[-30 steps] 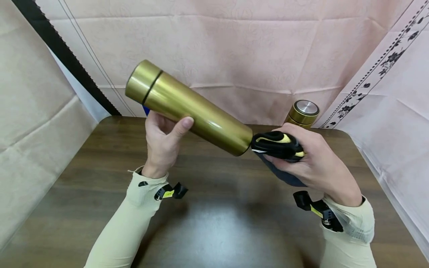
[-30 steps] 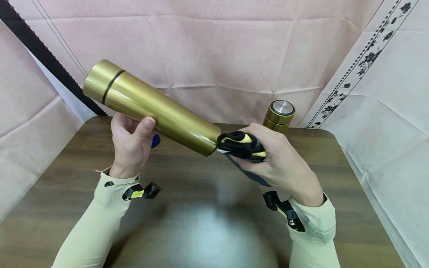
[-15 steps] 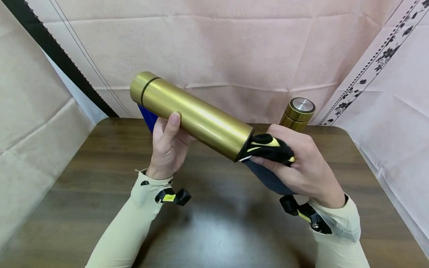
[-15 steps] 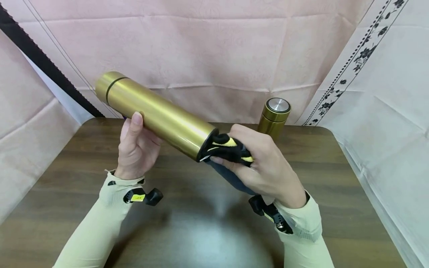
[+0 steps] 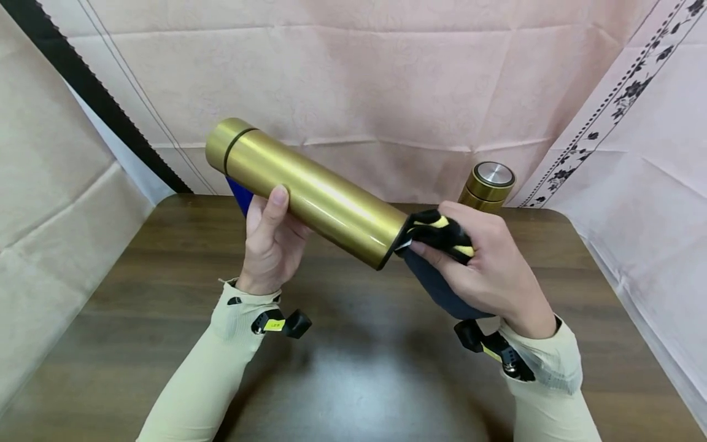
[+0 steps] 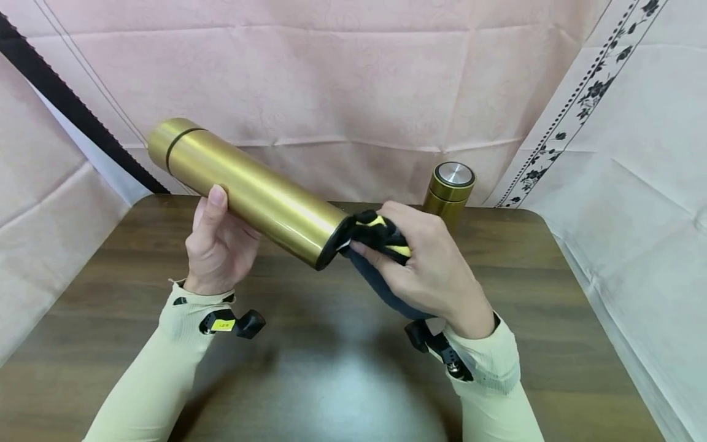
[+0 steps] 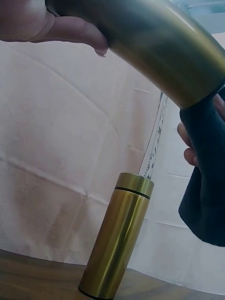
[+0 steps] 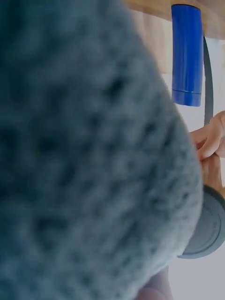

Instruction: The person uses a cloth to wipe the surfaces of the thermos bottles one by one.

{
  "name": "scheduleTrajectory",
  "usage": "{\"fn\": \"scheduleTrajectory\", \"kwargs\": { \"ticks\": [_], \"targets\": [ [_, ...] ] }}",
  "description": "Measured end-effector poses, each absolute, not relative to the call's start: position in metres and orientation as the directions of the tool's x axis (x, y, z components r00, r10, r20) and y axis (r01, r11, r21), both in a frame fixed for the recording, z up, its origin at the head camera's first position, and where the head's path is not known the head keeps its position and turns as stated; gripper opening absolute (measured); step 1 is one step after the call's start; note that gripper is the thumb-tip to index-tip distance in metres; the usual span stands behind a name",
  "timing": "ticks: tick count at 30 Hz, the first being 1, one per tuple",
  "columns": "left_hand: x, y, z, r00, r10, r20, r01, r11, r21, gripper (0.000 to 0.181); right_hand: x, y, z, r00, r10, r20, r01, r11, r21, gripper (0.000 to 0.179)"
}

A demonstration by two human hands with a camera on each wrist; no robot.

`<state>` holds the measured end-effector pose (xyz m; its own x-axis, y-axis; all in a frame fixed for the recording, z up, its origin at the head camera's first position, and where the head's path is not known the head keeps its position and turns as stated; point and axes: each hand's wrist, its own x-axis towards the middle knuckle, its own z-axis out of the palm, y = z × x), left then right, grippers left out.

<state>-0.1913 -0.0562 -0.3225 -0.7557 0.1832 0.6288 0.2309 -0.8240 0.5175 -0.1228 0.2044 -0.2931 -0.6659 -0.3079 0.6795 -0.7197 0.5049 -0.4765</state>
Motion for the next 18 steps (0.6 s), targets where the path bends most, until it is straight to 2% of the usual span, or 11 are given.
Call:
{"fn": "scheduleTrajectory", "kwargs": {
  "ticks": [3,7,12,18],
  "targets": [
    [-0.193,-0.055,-0.324,-0.761,0.189,0.620,0.226,-0.819,0.527,0.041,-0.124,0.203,-0.297,-0.652,-0.387,0.652,-0.747,0.475,-0.465,0.022],
    [-0.193,-0.059,-0.322,-0.766,0.169,0.620,0.227,-0.831,0.508,0.041,-0.124,0.194,-0.296,-0.594,-0.469,0.653,-0.800,0.429,-0.420,0.025],
    [-0.191,-0.062,-0.321,-0.769,0.162,0.619,0.238,-0.826,0.511,0.043,-0.118,0.189,-0.294,-0.552,-0.476,0.685,-0.829,0.401,-0.390,0.029],
    [-0.189,-0.061,-0.317,-0.745,0.159,0.648,0.255,-0.830,0.496,0.044,-0.116,0.187,-0.292,-0.457,-0.448,0.768,-0.887,0.298,-0.354,0.025]
  ]
}}
